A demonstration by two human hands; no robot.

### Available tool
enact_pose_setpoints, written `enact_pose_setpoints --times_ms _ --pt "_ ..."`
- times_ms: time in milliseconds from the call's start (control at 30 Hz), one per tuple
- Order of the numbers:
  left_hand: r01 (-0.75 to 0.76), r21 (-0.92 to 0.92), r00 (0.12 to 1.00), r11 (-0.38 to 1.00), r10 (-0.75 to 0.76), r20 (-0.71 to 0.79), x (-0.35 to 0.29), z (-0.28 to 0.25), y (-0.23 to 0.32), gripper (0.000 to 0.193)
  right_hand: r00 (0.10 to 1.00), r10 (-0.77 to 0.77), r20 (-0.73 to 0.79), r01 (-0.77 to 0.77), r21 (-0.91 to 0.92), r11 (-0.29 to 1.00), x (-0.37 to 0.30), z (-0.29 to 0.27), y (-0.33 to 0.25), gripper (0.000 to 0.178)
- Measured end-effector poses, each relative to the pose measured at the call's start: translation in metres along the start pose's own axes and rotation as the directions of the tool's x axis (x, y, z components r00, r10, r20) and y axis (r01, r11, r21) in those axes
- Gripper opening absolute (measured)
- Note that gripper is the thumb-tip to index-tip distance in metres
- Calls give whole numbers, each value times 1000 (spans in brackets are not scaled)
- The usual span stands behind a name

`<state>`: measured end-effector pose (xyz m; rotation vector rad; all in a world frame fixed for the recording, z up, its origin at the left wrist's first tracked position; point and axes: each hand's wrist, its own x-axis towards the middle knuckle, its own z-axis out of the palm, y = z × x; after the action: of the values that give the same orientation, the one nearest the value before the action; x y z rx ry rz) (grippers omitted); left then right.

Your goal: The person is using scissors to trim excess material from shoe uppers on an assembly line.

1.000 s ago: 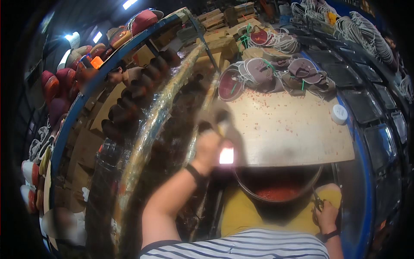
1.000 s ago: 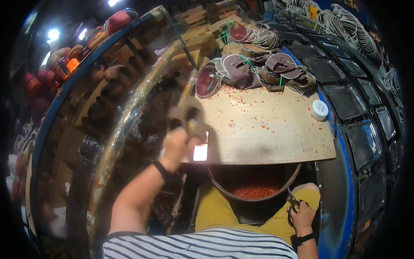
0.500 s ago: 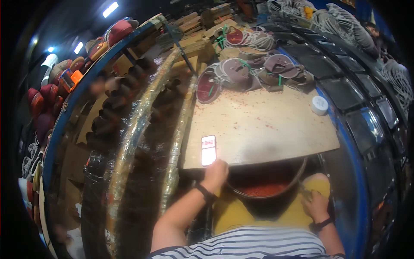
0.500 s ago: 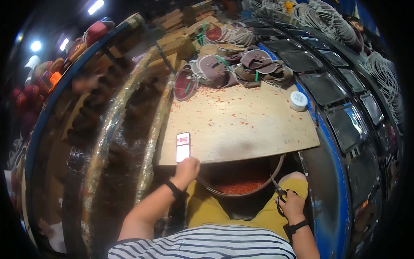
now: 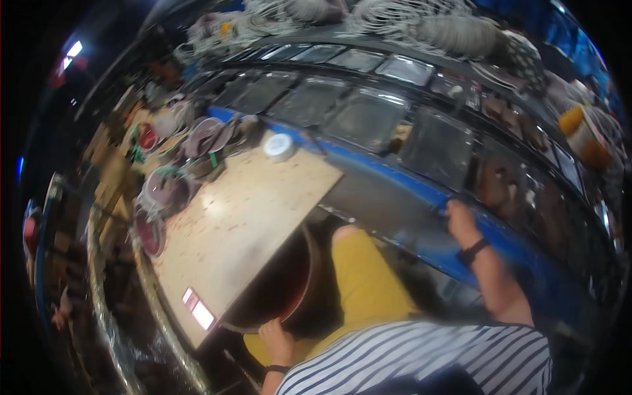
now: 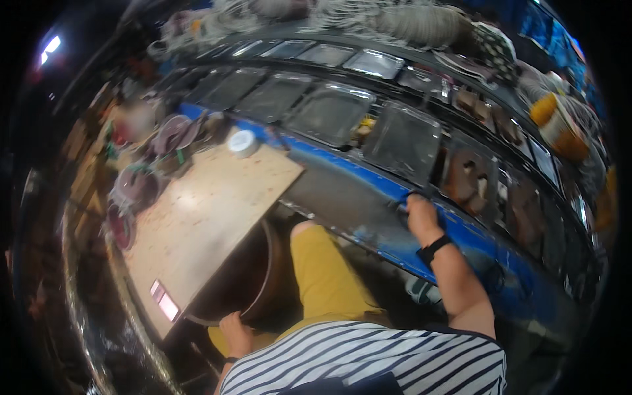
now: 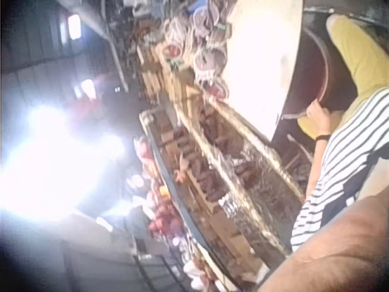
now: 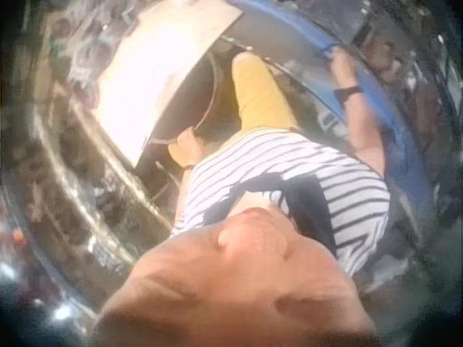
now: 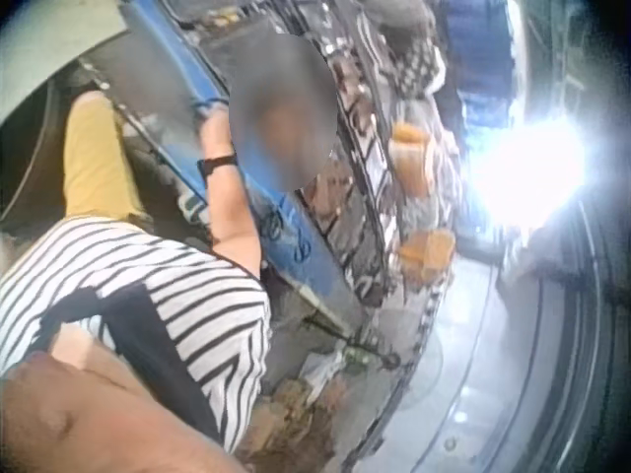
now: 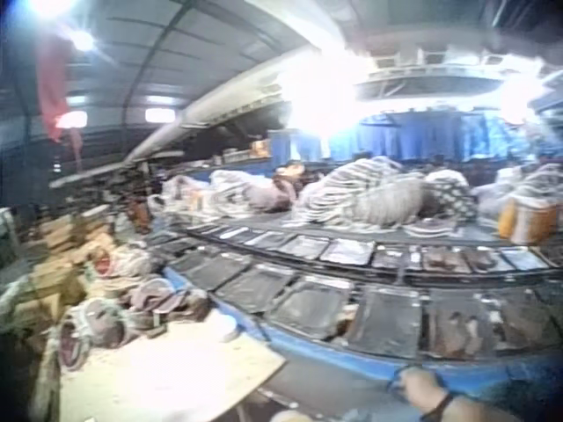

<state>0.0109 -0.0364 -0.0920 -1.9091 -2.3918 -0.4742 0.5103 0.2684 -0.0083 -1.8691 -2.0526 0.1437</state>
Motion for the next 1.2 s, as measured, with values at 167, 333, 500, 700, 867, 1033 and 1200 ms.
enact_pose_setpoints --times_ms 167,333,500,700,867,1033,1200 --pt "-16 30 999 999 15 34 11 10 9 37 834 450 -319 -512 -147 846 -7 -65 181 24" --pt "0 83 999 997 -3 37 6 11 4 32 839 478 -262 -522 -138 842 -22 -103 182 41" --pt "23 98 999 995 -25 27 10 4 12 31 960 255 -119 -274 -194 942 3 -61 190 40" --pt "41 -29 998 999 -39 51 4 -1 0 34 938 43 -344 -104 -162 981 73 -68 99 30" --pt "132 -130 990 983 -125 62 11 -5 9 30 919 -274 -284 297 42 954 52 -37 -59 28" --pt "289 -412 956 864 -283 77 15 -27 17 24 792 -589 -161 588 462 664 13 12 -203 20" --pt "286 -818 906 499 -419 61 20 -38 26 18 490 -868 -83 734 576 360 -57 63 -317 17"
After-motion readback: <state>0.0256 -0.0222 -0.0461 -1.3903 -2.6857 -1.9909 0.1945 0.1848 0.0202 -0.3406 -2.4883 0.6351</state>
